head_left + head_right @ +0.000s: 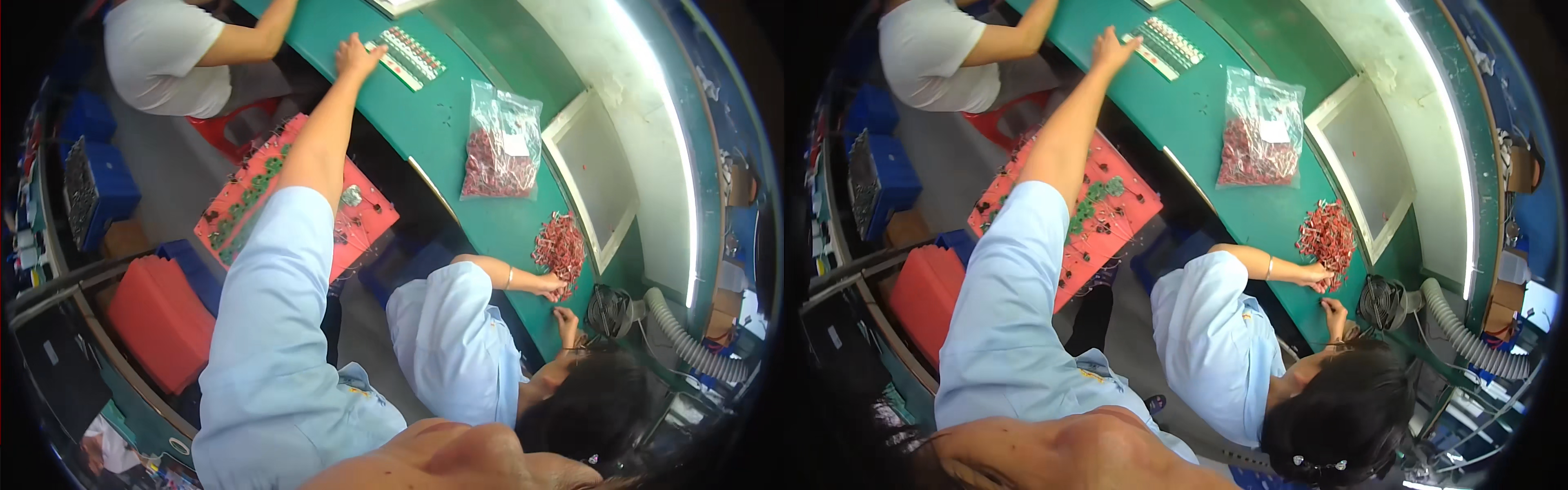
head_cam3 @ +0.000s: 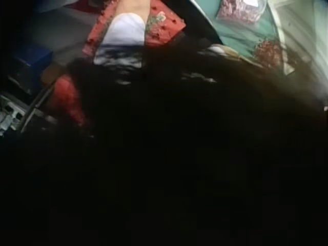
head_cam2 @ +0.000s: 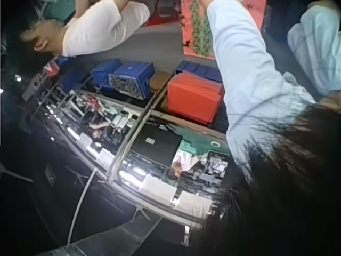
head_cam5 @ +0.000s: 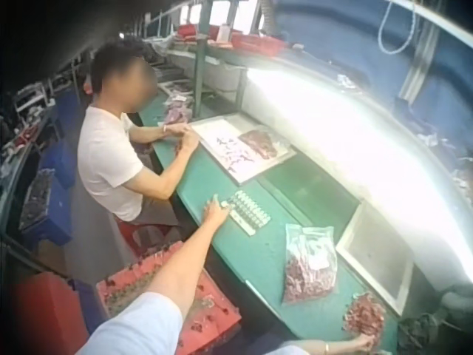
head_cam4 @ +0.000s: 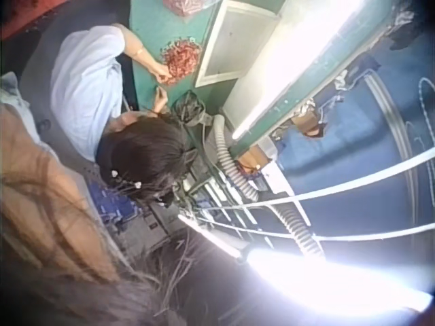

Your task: Sorting and inspecting small electronic components at a manual assembly station.

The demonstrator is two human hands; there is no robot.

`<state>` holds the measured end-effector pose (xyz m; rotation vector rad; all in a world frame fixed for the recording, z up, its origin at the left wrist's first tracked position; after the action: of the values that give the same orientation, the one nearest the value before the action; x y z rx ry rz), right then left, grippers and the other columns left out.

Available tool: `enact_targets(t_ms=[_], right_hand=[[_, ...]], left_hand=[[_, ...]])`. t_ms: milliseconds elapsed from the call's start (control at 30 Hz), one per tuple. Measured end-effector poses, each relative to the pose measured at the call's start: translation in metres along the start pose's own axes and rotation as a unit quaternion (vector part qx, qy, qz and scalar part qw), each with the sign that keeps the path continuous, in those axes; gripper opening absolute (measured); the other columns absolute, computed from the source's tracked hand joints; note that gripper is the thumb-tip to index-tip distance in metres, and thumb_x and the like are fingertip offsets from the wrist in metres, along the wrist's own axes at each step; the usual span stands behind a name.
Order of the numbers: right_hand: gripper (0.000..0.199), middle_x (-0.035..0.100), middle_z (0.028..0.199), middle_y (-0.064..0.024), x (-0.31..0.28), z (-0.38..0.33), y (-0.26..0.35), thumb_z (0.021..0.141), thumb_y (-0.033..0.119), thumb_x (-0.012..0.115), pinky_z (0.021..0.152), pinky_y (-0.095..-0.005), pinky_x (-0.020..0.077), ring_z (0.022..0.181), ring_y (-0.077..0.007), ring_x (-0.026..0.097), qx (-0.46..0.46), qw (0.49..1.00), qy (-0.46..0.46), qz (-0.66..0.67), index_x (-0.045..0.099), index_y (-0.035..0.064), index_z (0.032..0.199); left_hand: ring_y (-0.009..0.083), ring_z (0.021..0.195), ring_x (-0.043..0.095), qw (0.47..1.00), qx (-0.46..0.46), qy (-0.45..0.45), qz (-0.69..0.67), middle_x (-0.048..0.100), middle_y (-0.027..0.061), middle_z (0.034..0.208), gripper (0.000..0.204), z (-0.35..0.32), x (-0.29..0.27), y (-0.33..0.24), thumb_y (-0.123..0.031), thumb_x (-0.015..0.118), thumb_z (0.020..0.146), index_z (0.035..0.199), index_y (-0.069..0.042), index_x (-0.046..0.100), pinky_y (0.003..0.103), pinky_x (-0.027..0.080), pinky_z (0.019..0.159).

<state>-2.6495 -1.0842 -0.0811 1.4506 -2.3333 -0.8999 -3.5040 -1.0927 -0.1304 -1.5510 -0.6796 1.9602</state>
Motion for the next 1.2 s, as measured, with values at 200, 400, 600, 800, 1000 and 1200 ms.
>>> enact_targets(t_ms=[200, 400, 600, 800, 1000, 1200], right_hand=[[0.011, 0.069, 0.082, -0.0058, -0.016, -0.018, -0.021, 0.099, 0.014, 0.065, 0.062, -0.0254, 0.0455, 0.069, -0.0122, 0.056, 0.014, 0.997, -0.066, 0.049, 0.071, 0.0058, 0.105], [0.01, 0.069, 0.081, -0.006, -0.055, -0.062, -0.042, 0.1, 0.014, 0.065, 0.059, -0.0251, 0.0444, 0.066, -0.0121, 0.055, -0.052, 0.989, -0.092, 0.099, 0.07, 0.0063, 0.105], [0.01, 0.068, 0.081, -0.0062, -0.125, -0.13, -0.094, 0.101, 0.014, 0.064, 0.057, -0.0249, 0.0434, 0.064, -0.0119, 0.054, -0.136, 0.973, -0.12, 0.143, 0.069, 0.0069, 0.105], [0.01, 0.068, 0.08, -0.0064, -0.197, -0.229, -0.239, 0.102, 0.015, 0.063, 0.054, -0.0246, 0.0423, 0.061, -0.0117, 0.053, -0.2, 0.955, -0.116, 0.184, 0.069, 0.0074, 0.105], [0.009, 0.068, 0.079, -0.0067, -0.218, -0.315, -0.346, 0.103, 0.015, 0.063, 0.052, -0.0244, 0.0413, 0.059, -0.0115, 0.053, -0.237, 0.917, -0.149, 0.282, 0.068, 0.0079, 0.105], [0.013, 0.069, 0.085, -0.0089, -0.262, -0.461, -0.482, 0.105, 0.018, 0.061, 0.053, -0.0258, 0.0438, 0.062, -0.0134, 0.055, -0.241, 0.838, -0.278, 0.403, 0.067, 0.0077, 0.109]], left_hand=[[0.0373, 0.114, 0.06, 0.991, -0.026, 0.081, 0.099, 0.062, 0.0215, 0.122, 0.079, 0.001, 0.02, -0.023, -0.056, 0.083, 0.081, 0.132, -0.001, 0.059, 0.052, 0.057, 0.091], [0.0306, 0.089, 0.071, 0.903, -0.06, 0.118, -0.41, 0.064, 0.0203, 0.106, 0.044, -0.076, -0.065, -0.017, -0.021, 0.076, 0.093, 0.121, 0.004, 0.053, 0.04, 0.063, 0.08], [0.0276, 0.09, 0.073, 0.708, -0.036, 0.118, -0.696, 0.064, 0.0168, 0.107, 0.028, -0.243, -0.253, -0.066, -0.006, 0.068, 0.101, 0.119, 0.002, 0.048, 0.035, 0.064, 0.085], [0.0227, 0.087, 0.073, 0.703, 0.068, 0.147, -0.693, 0.066, 0.0125, 0.105, 0.023, -0.496, -0.484, -0.157, -0.004, 0.066, 0.101, 0.116, -0.005, 0.048, 0.034, 0.064, 0.085], [0.0175, 0.085, 0.071, 0.678, 0.179, 0.219, -0.678, 0.065, 0.0087, 0.102, 0.023, -0.692, -0.625, -0.266, -0.002, 0.063, 0.099, 0.114, -0.008, 0.048, 0.029, 0.063, 0.081], [0.0078, 0.077, 0.059, 0.561, 0.098, 0.525, -0.633, 0.059, 0.0025, 0.095, 0.02, -0.975, -0.582, -0.359, 0.001, 0.06, 0.096, 0.106, -0.011, 0.048, 0.021, 0.054, 0.071]])
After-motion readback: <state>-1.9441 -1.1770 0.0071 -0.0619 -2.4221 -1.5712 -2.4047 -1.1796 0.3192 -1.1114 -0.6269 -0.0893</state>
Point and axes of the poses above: each hand's wrist, its own z-axis towards the middle knuckle, its own x-axis out of the palm, y = z × x, the point moved 2 cm from there along z, towards the middle knuckle
